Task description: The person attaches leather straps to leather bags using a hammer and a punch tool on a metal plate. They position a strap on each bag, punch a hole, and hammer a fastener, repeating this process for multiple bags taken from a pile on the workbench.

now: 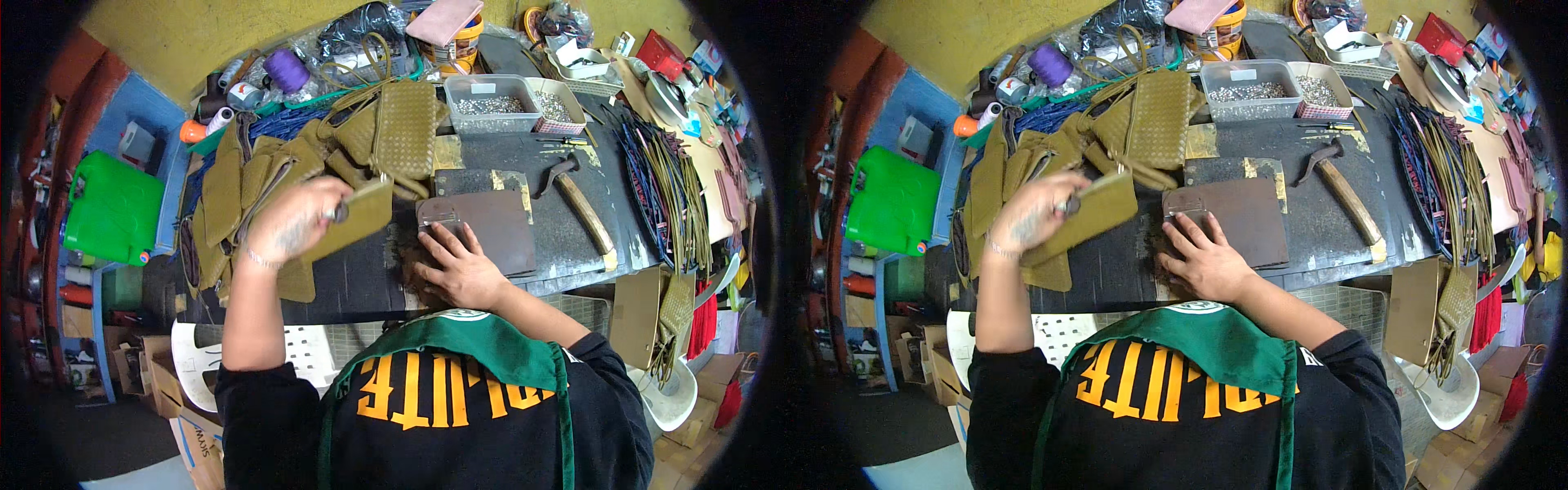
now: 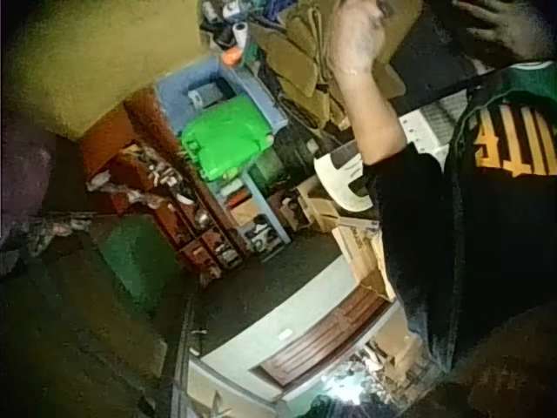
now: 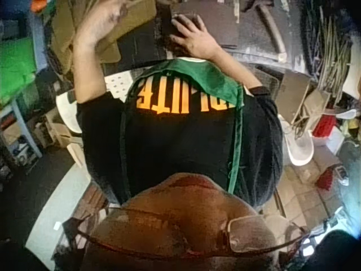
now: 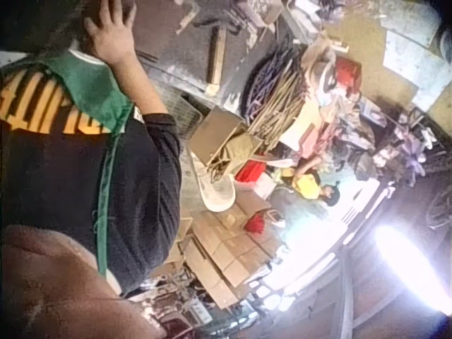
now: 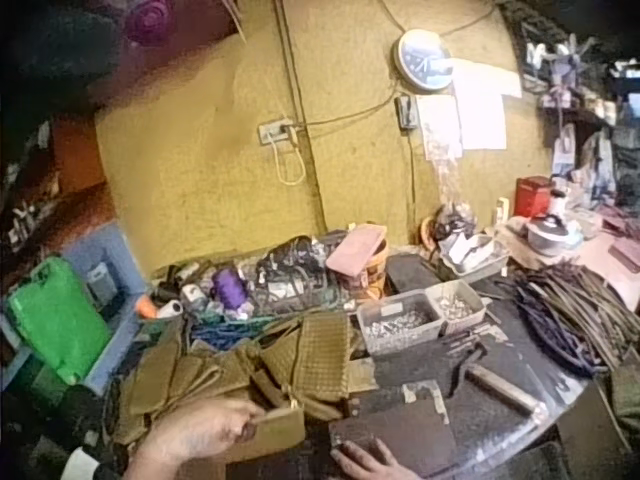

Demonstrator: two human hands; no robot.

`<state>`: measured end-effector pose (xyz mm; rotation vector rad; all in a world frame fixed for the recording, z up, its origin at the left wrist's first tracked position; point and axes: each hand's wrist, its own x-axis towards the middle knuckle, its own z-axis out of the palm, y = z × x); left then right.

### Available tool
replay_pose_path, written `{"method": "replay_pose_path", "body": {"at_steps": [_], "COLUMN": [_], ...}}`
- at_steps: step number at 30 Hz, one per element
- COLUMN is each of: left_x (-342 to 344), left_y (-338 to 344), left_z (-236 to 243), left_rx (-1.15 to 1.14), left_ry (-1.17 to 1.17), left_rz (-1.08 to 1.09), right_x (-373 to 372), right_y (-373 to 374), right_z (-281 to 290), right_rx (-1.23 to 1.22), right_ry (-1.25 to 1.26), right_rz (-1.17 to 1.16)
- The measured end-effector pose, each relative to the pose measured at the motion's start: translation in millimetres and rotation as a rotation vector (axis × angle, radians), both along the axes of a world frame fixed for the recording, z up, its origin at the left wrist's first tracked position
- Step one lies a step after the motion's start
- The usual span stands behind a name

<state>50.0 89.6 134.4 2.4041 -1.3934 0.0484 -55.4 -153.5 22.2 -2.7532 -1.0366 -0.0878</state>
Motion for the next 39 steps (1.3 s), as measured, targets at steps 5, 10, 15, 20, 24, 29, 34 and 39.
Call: {"method": "replay_pose_path", "body": {"at_steps": [5, 10, 15, 20, 24, 29, 34, 39], "left_x": [-42, -43, -44, -34, -26, -37, -36, -31], "left_y": [-9, -17, -22, -82, -103, -114, -112, -111], "left_z": [27, 19, -86, -117, -107, -113, -113, -114], "left_rx": [0.333, 0.356, -0.453, -0.468, 0.118, 0.190, 0.145, 0.177], "left_ry": [-0.026, -0.090, -0.005, -0.110, -0.144, -0.090, -0.052, -0.077], "left_rz": [0.110, 0.227, 0.683, 0.688, 0.826, 0.832, 0.848, 0.872], "right_x": [25, 60, 58, 43, 33, 28, 39, 58], "right_y": [-18, -37, -87, -94, -99, -98, -109, -118], "right_z": [15, 25, 9, -7, -24, -30, -41, -54], "right_rx": [0.614, 0.336, 0.273, 0.435, 0.625, 0.742, 0.991, 1.176], "right_ry": [-0.021, -0.224, -0.021, 0.018, -0.007, 0.059, 0.150, 0.347], "right_rz": [-0.058, -0.247, -0.348, -0.426, -0.745, -0.799, -0.816, -0.961]}}
